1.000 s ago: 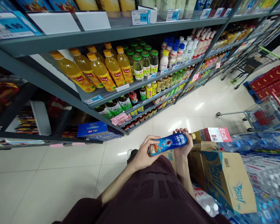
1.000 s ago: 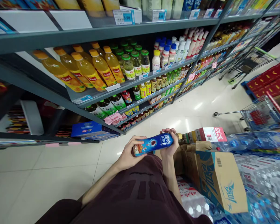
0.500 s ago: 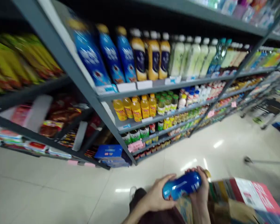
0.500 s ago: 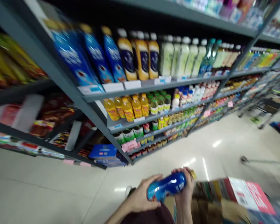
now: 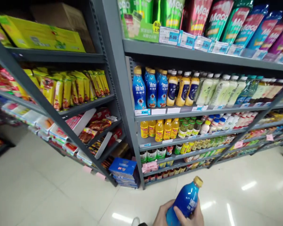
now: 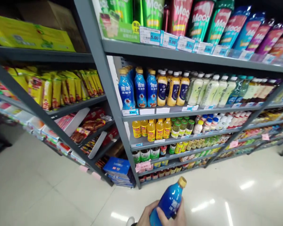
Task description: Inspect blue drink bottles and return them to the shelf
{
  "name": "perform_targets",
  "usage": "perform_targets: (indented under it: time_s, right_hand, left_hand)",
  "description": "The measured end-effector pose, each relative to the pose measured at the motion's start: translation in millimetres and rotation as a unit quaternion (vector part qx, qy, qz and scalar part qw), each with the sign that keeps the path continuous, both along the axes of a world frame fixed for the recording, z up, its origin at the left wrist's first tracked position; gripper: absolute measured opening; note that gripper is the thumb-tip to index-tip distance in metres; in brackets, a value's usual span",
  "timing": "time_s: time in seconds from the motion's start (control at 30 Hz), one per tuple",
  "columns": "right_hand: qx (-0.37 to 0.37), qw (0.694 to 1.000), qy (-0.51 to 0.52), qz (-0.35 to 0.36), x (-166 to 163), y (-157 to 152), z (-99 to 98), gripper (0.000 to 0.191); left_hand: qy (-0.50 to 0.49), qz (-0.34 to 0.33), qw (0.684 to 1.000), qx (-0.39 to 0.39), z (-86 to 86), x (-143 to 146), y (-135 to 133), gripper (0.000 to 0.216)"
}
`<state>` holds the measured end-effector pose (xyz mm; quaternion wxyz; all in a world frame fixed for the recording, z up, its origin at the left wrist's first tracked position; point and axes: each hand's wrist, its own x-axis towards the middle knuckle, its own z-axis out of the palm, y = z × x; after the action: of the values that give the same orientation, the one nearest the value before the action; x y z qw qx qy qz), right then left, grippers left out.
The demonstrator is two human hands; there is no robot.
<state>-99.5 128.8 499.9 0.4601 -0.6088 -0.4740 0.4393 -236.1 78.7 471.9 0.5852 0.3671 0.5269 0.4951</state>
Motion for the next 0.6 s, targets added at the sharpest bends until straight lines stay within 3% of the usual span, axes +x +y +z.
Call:
perform_targets:
  time_s: [0.13,0.27,0.43,0.6]
  right_hand:
    - [0.009,0.993,-0.026,0.117,-22.6,10.7,13.5,0.064]
    - [0.065,0.981,-0.027,0.180,-38.9,46.2,56.2,0.064]
    - [0.218,0.975,-0.005,0.043,-63.3,109.6,147.6,0.074]
    - [0.425,0.904,0.044,0.008,-104.2,175.5,246.1,0.090]
  left_hand:
    - [-0.031,0.012,0.999,0.033,9.2,-13.5,1.7,0.088]
    - [-0.033,0.031,0.994,0.102,11.4,-34.9,15.8,0.083]
    - [-0.027,0.088,0.995,0.048,-16.5,-71.3,22.6,0.068]
    - [0.030,0.043,0.998,0.045,-56.5,-100.5,4.8,0.060]
